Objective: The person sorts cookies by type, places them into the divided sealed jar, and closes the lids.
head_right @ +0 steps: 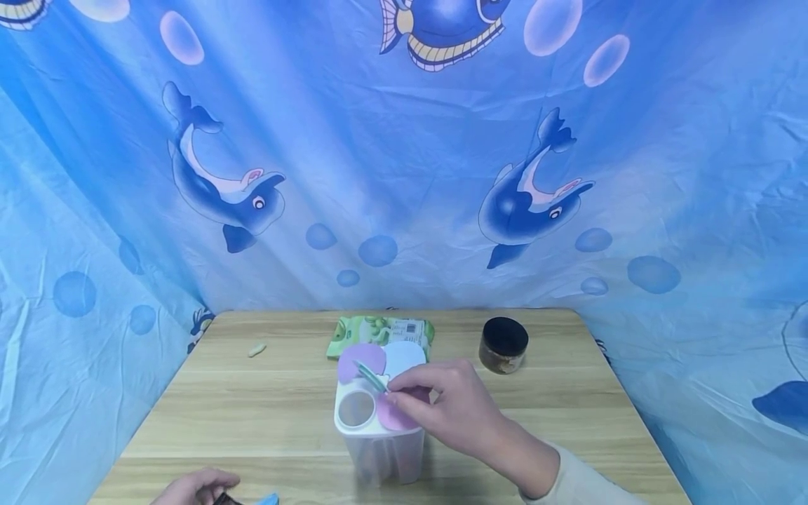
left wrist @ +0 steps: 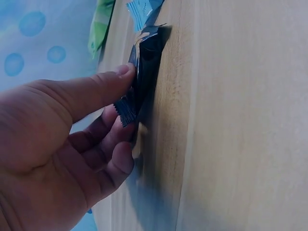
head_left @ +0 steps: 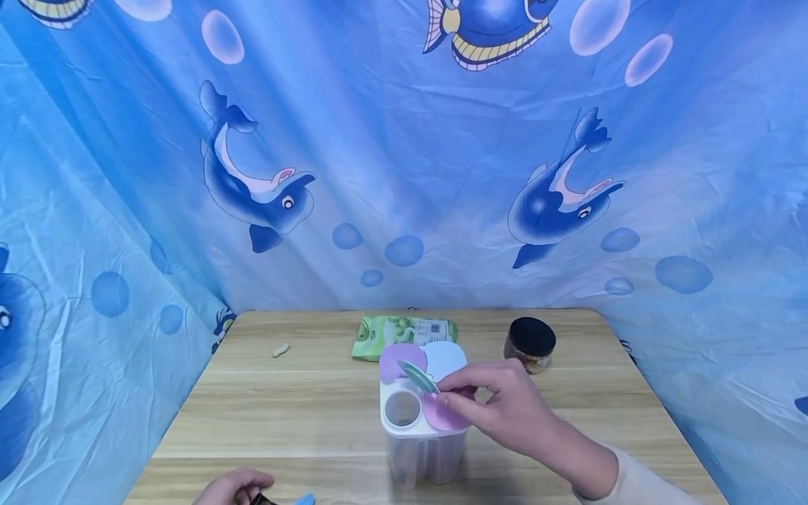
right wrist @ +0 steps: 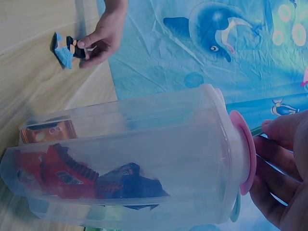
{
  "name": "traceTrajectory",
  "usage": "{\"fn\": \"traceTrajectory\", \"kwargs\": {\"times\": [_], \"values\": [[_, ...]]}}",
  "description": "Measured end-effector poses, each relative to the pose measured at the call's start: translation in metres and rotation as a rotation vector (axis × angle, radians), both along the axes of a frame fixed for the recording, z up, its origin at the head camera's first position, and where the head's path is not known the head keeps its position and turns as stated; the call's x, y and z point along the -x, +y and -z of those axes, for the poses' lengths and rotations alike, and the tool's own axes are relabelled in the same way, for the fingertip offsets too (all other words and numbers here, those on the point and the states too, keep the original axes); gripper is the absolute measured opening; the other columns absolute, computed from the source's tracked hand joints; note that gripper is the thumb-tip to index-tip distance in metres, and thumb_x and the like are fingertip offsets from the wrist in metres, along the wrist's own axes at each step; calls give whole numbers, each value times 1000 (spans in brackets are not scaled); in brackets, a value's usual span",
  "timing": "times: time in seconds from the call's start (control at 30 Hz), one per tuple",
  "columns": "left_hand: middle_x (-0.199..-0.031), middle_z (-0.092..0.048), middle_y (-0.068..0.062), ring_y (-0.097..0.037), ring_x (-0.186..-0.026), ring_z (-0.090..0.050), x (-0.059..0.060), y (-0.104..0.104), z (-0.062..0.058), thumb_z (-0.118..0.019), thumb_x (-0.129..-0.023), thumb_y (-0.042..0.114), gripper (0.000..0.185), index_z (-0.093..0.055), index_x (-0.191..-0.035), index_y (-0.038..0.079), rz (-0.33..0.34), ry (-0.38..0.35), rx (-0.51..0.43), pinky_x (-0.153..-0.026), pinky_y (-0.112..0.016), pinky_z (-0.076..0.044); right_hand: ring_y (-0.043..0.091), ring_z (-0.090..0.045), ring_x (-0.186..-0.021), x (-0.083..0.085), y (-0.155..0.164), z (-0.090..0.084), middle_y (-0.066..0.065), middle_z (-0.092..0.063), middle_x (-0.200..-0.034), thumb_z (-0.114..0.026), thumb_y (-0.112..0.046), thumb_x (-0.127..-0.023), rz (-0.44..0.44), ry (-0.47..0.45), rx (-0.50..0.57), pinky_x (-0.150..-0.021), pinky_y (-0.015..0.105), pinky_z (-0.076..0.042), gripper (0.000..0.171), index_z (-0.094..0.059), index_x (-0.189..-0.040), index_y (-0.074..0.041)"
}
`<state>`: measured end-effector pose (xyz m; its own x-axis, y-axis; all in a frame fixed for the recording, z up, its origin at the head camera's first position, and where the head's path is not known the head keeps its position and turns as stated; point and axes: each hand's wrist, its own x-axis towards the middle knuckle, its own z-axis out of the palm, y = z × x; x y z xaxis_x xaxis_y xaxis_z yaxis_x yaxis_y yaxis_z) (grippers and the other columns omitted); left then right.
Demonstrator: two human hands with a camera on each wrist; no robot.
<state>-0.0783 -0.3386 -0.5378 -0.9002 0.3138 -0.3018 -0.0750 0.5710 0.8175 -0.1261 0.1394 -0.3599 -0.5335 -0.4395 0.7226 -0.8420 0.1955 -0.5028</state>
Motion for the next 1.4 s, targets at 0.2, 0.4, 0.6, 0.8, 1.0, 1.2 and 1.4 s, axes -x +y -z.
{"fn": "traceTrajectory", "kwargs": {"times": [0.2,0.4,0.6,0.8,1.0,1.2,1.4], "values": [[-84,-63,-3,-7,-70,-56,3,2,-5,-80,-83,16,24,-72,-100,1,26,16,60,-63,-22,-45,0,-66,-69,0,0,-2,-6,-76,-81,-81,3,-82,2,2,-5,-64,16,-55,22,-80,-96,-14],[-83,-65,-3,-7,-69,-60,8,-3,-12,-73,-86,5,15,-65,-98,1,104,46,-40,-60,-24,-47,-1,-65,-68,1,0,-4,-7,-75,-80,-82,3,-81,9,14,-12,-64,15,-54,23,-80,-96,-15],[-91,-70,1,-2,-74,-61,15,-6,-25,-76,-90,13,19,-68,-103,2,125,102,2,-64,-24,-50,-1,-65,-68,2,-2,-5,-8,-75,-79,-82,3,-81,3,21,-15,-63,14,-54,22,-80,-95,-14],[-94,-71,-2,-4,-76,-63,18,10,-57,-78,-91,20,22,-70,-105,6,31,160,52,-65,-25,-52,-1,-65,-68,2,-2,-5,-7,-75,-80,-82,3,-81,6,22,-16,-63,14,-54,22,-80,-95,-14],[-91,-71,11,0,-80,-63,21,45,-104,-79,-90,23,15,-71,-103,20,-58,448,123,-66,-24,-54,-1,-64,-68,1,-1,-5,-8,-75,-80,-82,3,-80,9,17,-20,-63,14,-54,23,-80,-95,-14],[-89,-71,18,-3,-76,-64,20,80,-149,-81,-88,22,19,-71,-99,34,-82,627,92,-64,-25,-52,-1,-64,-68,0,-1,-4,-8,-75,-80,-82,3,-81,6,11,-26,-63,14,-54,22,-80,-96,-14],[-95,-71,13,-7,-76,-65,21,115,-179,-80,-90,18,18,-72,-101,30,47,754,-88,-66,-27,-55,-1,-65,-68,-1,-1,-4,-7,-75,-80,-82,3,-81,1,8,-26,-62,14,-53,22,-81,-96,-13]]}}
